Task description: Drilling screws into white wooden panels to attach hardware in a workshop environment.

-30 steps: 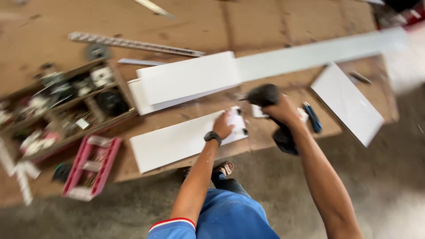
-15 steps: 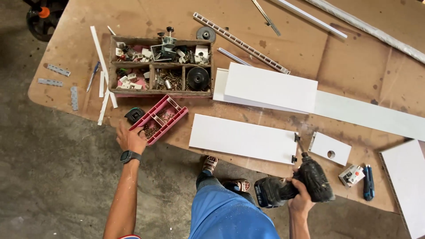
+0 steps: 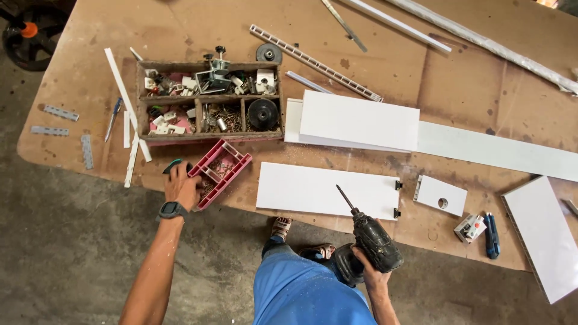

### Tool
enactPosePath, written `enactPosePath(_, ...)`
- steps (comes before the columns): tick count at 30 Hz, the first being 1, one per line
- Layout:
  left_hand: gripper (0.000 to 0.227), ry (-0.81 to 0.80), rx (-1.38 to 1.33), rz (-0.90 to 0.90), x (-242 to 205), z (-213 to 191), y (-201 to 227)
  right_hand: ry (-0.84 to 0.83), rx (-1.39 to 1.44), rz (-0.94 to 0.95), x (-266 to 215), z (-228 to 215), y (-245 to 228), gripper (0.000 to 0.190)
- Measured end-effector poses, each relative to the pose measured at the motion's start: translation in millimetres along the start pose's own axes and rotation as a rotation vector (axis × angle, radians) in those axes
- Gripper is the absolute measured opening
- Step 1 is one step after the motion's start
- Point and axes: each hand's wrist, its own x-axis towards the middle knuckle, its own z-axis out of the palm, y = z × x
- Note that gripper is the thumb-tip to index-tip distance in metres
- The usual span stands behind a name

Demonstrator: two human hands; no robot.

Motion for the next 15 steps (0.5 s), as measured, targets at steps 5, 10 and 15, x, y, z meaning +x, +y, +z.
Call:
enactPosePath(5, 0.029, 0.018, 0.152, 0.067, 1.6, -9.7, 0.6, -0.005, -0.183, -0.010, -12.7, -6.1, 40.4, 0.027)
enactPosePath(10, 0.015, 0.314, -0.150, 0.153, 23.9, -7.6, 12.9, -0.135, -0.675, -0.548, -16.3, -10.8, 65.4, 0.020)
enactPosePath(15, 0.020, -0.016, -0.048, 0.340, 75.0, 36.6, 41.8, -0.094, -0.259, -0.107, -25.0, 9.2, 46.4, 0.021)
